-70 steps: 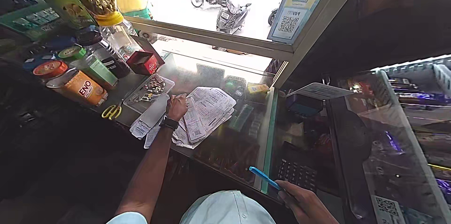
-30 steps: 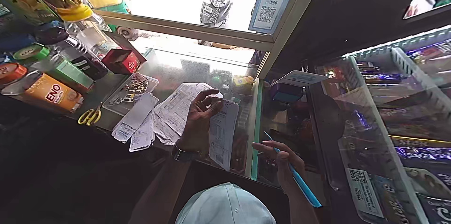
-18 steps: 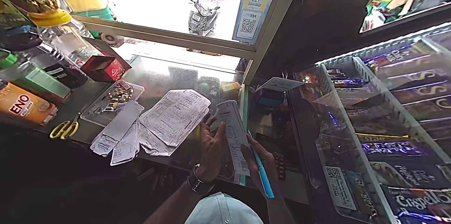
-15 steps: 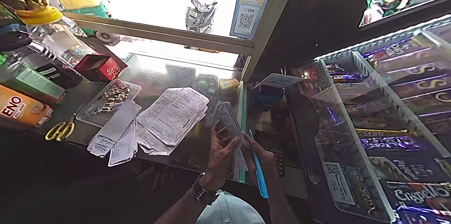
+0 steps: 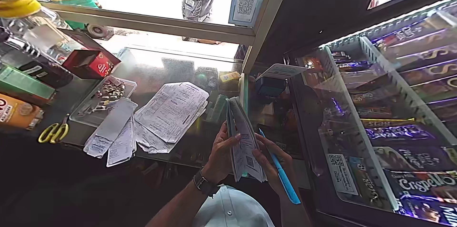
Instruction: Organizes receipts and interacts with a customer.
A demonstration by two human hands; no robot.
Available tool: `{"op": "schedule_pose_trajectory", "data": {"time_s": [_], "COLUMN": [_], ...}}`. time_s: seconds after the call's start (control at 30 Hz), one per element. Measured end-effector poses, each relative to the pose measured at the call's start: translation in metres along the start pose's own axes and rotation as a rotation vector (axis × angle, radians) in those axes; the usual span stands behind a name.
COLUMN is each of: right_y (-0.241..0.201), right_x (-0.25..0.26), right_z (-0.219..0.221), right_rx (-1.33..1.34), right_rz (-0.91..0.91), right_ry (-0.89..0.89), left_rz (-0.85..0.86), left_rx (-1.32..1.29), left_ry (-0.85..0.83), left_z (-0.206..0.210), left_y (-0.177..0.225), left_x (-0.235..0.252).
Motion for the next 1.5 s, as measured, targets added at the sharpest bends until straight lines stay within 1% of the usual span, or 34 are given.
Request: {"op": "schedule_pose_trajectory", "data": {"time_s": [0.1,0.17,0.23,0.33,0.4,0.53,0.63,0.73,0.9,0.97,1.03,1.1,1.13,1.2,1.5], "right_y": [-0.003,-0.005,-0.007,-0.009,-0.008,-0.014,-0.018,-0.019,-0.014,-0.014,-0.015,-0.017,-0.018,-0.02,-0.023], "right_x": [0.002,0.001,-0.003,-0.01,-0.013,-0.013,-0.012,-0.013,-0.016,-0.016,-0.015,-0.015,-0.015,-0.016,-0.027], "right_z": [-0.014,-0.017,-0.016,-0.015,-0.015,-0.013,-0.009,-0.004,0.005,0.003,-0.002,-0.006,-0.009,-0.013,-0.014], "right_rx": [-0.084,-0.115,-0.136,-0.229,-0.294,-0.483,-0.554,-0.538,-0.479,-0.414,-0.314,-0.24,-0.24,-0.275,-0.33], "right_rz": [0.002,-0.002,0.002,0.03,0.032,-0.053,-0.109,-0.143,-0.13,-0.124,-0.116,-0.102,-0.1,-0.097,-0.124], "right_ry": [0.081,0.077,0.046,0.021,0.012,0.052,0.061,0.051,0.037,0.053,0.073,0.076,0.077,0.078,0.041], "left_rz": [-0.076,-0.077,-0.064,-0.06,-0.055,-0.065,0.003,0.032,0.031,0.01,-0.036,-0.039,-0.014,0.017,0.016], "left_rx": [-0.187,-0.291,-0.325,-0.319,-0.308,-0.271,-0.108,-0.032,0.057,-0.02,-0.214,-0.324,-0.337,-0.362,-0.448], "left_ry": [0.061,0.027,0.037,0.117,0.117,0.055,-0.032,-0.035,-0.022,-0.055,-0.097,-0.118,-0.079,-0.079,-0.08], "left_z": [-0.003,-0.002,-0.008,-0.019,-0.021,-0.013,-0.002,0.001,-0.001,-0.004,-0.01,-0.011,-0.011,-0.012,-0.014], "left_y": [-0.003,-0.001,0.002,0.006,0.008,0.005,0.012,0.013,0.006,0.001,-0.006,-0.002,0.003,0.007,0.002], "left_x": [-0.005,-0.004,-0.002,0.002,0.003,0.002,0.005,0.006,0.007,0.006,0.003,-0.002,-0.003,-0.004,-0.004]}}
Point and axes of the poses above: each hand's wrist, its own x-axis towards the middle knuckle, its own z-axis out of the palm, y = z × x, the point moved 10 cm from there along x, towards the middle knuckle, and after that the axes turned 13 degrees about x, right-handed, at the moved point
